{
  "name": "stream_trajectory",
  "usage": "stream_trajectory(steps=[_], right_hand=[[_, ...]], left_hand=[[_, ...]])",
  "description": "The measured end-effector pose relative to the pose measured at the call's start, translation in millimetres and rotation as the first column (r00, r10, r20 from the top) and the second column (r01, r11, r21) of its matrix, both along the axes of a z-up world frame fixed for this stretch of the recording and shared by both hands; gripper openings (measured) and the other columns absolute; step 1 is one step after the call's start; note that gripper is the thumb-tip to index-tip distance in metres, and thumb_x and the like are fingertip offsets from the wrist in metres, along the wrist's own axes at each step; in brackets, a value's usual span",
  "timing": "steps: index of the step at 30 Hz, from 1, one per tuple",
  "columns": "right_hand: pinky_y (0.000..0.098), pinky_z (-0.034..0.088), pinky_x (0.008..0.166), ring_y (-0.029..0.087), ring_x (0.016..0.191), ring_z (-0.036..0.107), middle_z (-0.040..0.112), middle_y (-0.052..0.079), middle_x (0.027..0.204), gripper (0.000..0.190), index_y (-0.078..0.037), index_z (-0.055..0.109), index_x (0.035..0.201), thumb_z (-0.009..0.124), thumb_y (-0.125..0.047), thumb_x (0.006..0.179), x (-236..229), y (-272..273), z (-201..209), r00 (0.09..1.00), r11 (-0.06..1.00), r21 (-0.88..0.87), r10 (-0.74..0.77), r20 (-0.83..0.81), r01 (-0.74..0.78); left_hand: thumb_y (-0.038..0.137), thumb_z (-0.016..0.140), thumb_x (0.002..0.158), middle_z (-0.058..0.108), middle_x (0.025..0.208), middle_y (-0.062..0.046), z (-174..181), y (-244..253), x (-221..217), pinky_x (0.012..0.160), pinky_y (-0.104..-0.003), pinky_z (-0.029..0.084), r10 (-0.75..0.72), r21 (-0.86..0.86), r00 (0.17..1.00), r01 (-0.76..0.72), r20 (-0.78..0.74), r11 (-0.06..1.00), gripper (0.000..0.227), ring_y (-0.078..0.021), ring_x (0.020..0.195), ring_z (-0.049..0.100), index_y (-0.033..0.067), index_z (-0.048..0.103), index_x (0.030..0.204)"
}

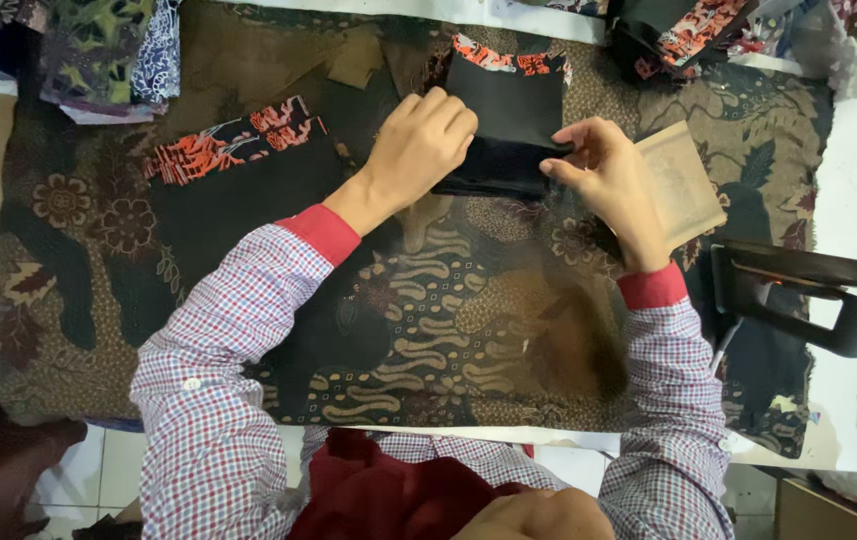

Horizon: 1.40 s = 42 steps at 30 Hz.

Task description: The person irons a small black fabric piece using a brown paper sheet as a protective layer. They repeatedly place the paper, press with the iron, remove the paper, and stack the finished piece.

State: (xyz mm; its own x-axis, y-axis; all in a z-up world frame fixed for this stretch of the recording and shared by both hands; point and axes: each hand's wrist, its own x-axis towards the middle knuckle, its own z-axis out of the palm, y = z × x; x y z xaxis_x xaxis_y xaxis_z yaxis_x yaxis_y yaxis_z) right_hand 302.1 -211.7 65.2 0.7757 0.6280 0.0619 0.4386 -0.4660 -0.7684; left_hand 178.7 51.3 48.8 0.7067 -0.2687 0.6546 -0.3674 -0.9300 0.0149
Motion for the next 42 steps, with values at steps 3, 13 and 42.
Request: stream_trajectory(steps=[3,13,42], right_hand=[[0.0319,0.053,0.084,0.021,0.101,0.062,0.058,0.009,0.113,0.025,-0.011,0.07,0.108,0.078,0.001,0.088,-11.8,0.1,-6.6,0.923,0.998,0.029,0.033,0.382,-0.047],[0.0434,0.042,0.1,0.031,0.121,0.055,0.066,0.004,0.131,0.045,-0.017,0.076,0.109,0.063,0.01,0.075,-22.5,-10.8,-18.2,0.76,0.977,-0.199,0.191,0.621,-0.083],[0.0411,0.048,0.089,0.028,0.111,0.058,0.061,0.007,0.118,0.022,-0.013,0.066,0.122,0.072,-0.015,0.101,16.0,65.3,-53.6,0.523,0.926,-0.158,-0.049,0.851,0.344]], left_hand=[[0.016,0.065,0.094,0.056,0.09,-0.003,2.2,5.8,-3.7,0.086,-0.033,0.049,-0.037,0.301,0.994,0.003,0.106,0.954,0.007,-0.0188,0.093,0.058,0.0098,0.063,0.096],[0.013,0.063,0.088,0.058,0.091,-0.003,-7.0,10.9,-15.8,0.099,-0.038,0.047,-0.177,0.318,0.983,0.18,-0.041,0.931,0.004,-0.0205,0.095,0.059,0.0109,0.064,0.092],[0.072,0.062,0.091,0.01,0.173,-0.019,-101.6,-5.0,68.5,0.127,-0.062,-0.003,0.273,-0.012,0.861,-0.307,-0.429,0.952,0.108,-0.0338,0.16,0.001,0.0035,0.025,0.165]])
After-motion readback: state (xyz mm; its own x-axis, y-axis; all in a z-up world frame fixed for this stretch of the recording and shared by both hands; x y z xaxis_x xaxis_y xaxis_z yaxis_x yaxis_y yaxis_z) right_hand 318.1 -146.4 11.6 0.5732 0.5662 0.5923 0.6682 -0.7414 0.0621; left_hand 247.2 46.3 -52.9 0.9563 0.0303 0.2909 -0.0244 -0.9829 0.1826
